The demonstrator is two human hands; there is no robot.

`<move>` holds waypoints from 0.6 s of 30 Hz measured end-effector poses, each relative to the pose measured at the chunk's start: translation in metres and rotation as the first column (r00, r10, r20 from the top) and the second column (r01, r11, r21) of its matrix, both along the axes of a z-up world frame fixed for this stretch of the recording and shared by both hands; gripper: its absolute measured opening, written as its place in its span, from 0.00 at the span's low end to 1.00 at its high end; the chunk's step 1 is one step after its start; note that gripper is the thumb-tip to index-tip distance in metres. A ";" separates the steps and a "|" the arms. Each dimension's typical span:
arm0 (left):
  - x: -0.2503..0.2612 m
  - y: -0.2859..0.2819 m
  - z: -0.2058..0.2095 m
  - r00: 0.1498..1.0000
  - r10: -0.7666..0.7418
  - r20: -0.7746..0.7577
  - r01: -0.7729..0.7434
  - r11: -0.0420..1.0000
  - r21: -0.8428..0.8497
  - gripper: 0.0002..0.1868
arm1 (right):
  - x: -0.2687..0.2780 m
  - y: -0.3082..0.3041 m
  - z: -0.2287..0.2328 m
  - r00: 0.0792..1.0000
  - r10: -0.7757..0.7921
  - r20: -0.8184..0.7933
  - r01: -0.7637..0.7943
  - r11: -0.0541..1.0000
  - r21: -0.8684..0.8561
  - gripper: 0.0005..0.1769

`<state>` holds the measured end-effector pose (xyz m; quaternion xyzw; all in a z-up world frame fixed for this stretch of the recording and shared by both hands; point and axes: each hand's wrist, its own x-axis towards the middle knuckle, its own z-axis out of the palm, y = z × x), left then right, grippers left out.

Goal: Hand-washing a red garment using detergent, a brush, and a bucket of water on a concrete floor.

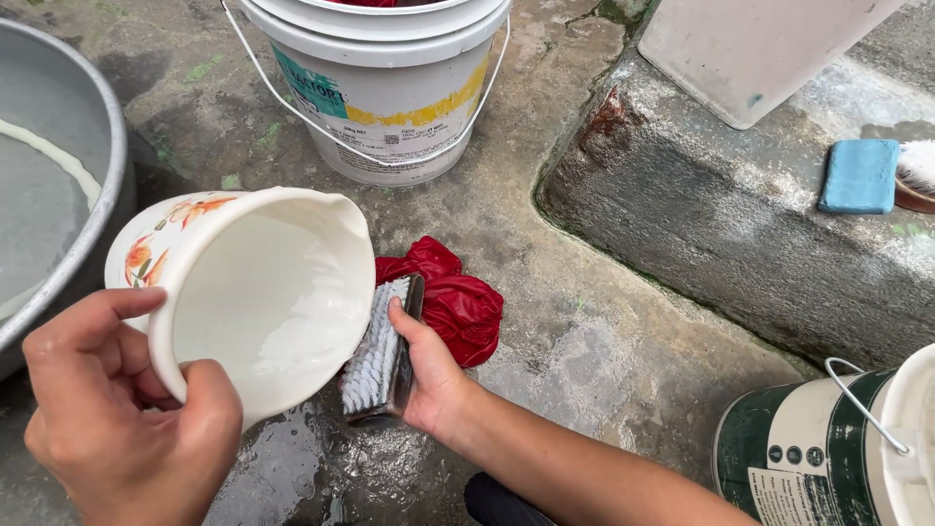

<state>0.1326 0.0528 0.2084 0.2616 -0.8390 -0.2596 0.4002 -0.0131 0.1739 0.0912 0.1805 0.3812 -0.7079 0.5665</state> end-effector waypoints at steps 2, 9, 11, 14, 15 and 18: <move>-0.002 -0.002 -0.001 1.000 -0.018 0.018 0.019 0.998 -0.061 0.25 | 0.003 -0.003 0.003 1.000 0.013 0.001 -0.013 1.000 0.025 0.33; 0.003 -0.030 -0.031 0.992 -0.079 -0.097 0.083 0.996 0.037 0.25 | 0.004 0.004 -0.024 0.996 0.063 0.063 -0.058 0.995 -0.077 0.37; 0.009 -0.046 -0.050 0.985 -0.078 -0.156 0.100 0.985 0.140 0.27 | 0.002 0.011 -0.014 0.993 0.079 0.090 -0.079 0.997 -0.009 0.42; 0.019 -0.063 -0.077 0.967 0.038 -0.251 0.059 0.929 0.367 0.38 | -0.006 0.025 0.003 0.988 0.027 0.154 -0.031 0.999 0.022 0.36; 0.022 -0.064 -0.083 0.968 0.116 -0.223 -0.001 0.889 0.458 0.40 | -0.012 0.033 -0.001 0.990 0.069 0.123 -0.062 0.996 -0.061 0.37; 0.040 -0.077 -0.127 0.951 0.228 -0.208 -0.045 0.769 0.638 0.38 | -0.032 0.057 -0.034 0.994 0.109 0.023 -0.106 0.987 -0.121 0.38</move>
